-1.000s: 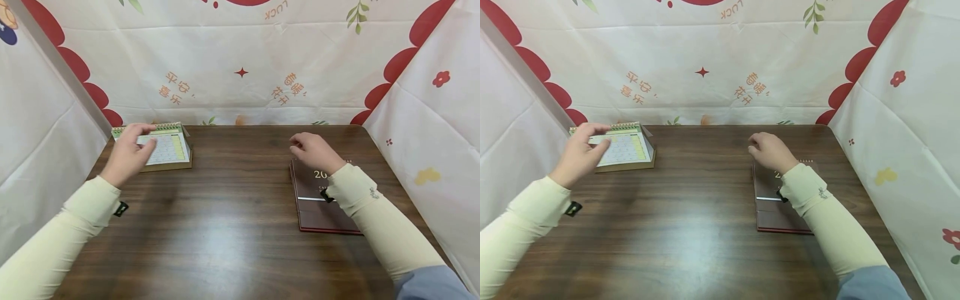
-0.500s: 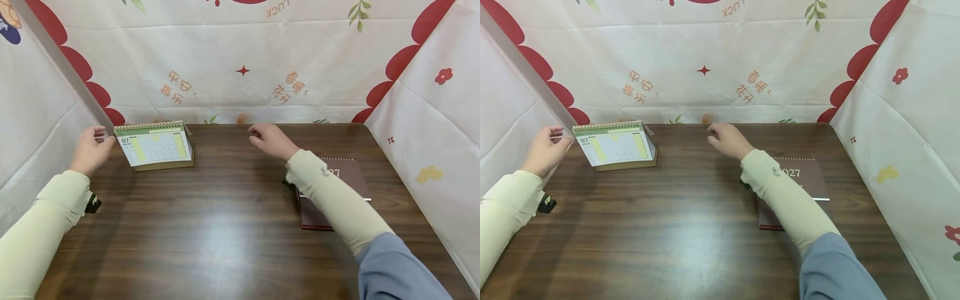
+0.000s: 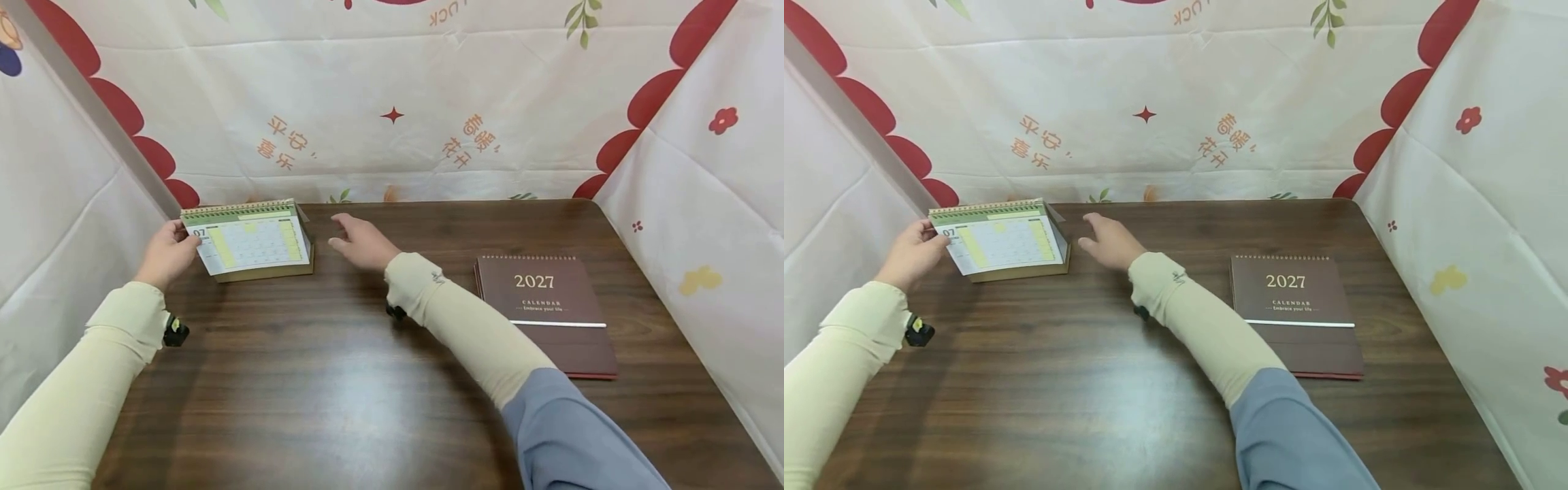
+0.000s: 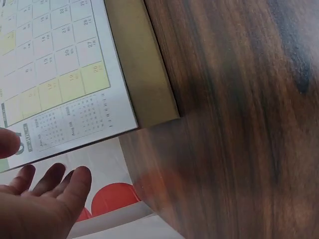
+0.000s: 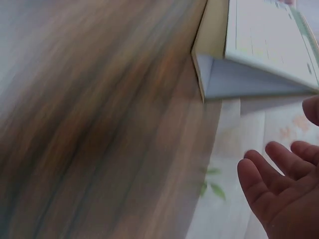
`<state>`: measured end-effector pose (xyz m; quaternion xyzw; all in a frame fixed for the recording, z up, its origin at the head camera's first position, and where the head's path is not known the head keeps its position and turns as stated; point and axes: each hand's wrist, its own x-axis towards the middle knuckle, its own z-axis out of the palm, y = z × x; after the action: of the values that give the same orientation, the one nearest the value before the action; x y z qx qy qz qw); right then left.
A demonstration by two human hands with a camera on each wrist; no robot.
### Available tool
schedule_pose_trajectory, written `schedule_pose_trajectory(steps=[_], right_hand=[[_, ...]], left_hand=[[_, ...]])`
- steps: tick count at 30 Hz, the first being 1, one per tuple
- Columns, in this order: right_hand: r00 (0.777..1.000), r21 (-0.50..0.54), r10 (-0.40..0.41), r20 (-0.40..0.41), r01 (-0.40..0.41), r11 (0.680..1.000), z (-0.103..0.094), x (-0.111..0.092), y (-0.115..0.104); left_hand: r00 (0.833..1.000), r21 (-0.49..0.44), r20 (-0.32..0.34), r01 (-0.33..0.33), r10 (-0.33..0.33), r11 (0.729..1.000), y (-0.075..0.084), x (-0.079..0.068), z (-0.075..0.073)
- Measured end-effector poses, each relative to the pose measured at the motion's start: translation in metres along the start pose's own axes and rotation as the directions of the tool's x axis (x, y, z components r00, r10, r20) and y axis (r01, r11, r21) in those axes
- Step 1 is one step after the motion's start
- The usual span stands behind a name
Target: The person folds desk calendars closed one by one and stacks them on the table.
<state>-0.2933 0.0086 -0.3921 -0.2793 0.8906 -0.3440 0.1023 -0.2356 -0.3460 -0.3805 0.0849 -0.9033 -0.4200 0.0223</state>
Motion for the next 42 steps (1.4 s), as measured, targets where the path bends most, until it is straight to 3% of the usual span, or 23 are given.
schedule_pose_trajectory(steps=[4, 9, 14, 18, 25, 29, 34, 39, 42], right_hand=[[0.999, 0.046, 0.027, 0.019, -0.028, 0.999, 0.015, 0.012, -0.016], [1.000, 0.134, 0.020, 0.021, -0.023, 0.991, 0.028, 0.021, -0.030], [1.000, 0.109, -0.002, -0.016, 0.004, 0.994, 0.035, 0.025, -0.036], [0.997, 0.103, 0.017, -0.075, -0.009, 0.995, 0.042, 0.025, -0.038], [0.981, 0.062, 0.016, -0.195, -0.004, 0.998, 0.065, 0.021, -0.046], [0.977, 0.037, -0.026, -0.212, 0.035, 0.999, 0.076, 0.013, -0.052], [0.973, 0.010, -0.053, -0.223, 0.057, 0.998, 0.084, 0.002, -0.061], [0.972, -0.025, -0.066, -0.224, 0.062, 0.998, 0.094, -0.007, -0.066], [0.967, -0.050, -0.062, -0.247, 0.051, 0.997, 0.098, -0.010, -0.068]], left_hand=[[1.000, -0.060, -0.002, -0.003, 0.003, 0.998, -0.005, 0.001, 0.006], [0.998, -0.125, -0.065, -0.002, -0.007, 0.992, -0.012, 0.001, 0.012], [0.997, -0.110, -0.078, -0.030, 0.022, 0.993, -0.015, -0.001, 0.017], [0.998, -0.119, -0.061, -0.017, 0.010, 0.993, -0.013, -0.002, 0.020], [1.000, -0.117, -0.029, 0.007, -0.010, 0.993, -0.006, 0.004, 0.022], [0.999, -0.109, -0.032, 0.005, -0.009, 0.994, -0.002, 0.010, 0.025], [0.999, -0.126, 0.026, 0.024, -0.021, 0.992, 0.003, 0.018, 0.029], [0.999, -0.119, 0.042, 0.020, -0.015, 0.993, 0.003, 0.022, 0.032], [0.999, -0.168, 0.038, 0.021, -0.015, 0.986, 0.004, 0.024, 0.037]])
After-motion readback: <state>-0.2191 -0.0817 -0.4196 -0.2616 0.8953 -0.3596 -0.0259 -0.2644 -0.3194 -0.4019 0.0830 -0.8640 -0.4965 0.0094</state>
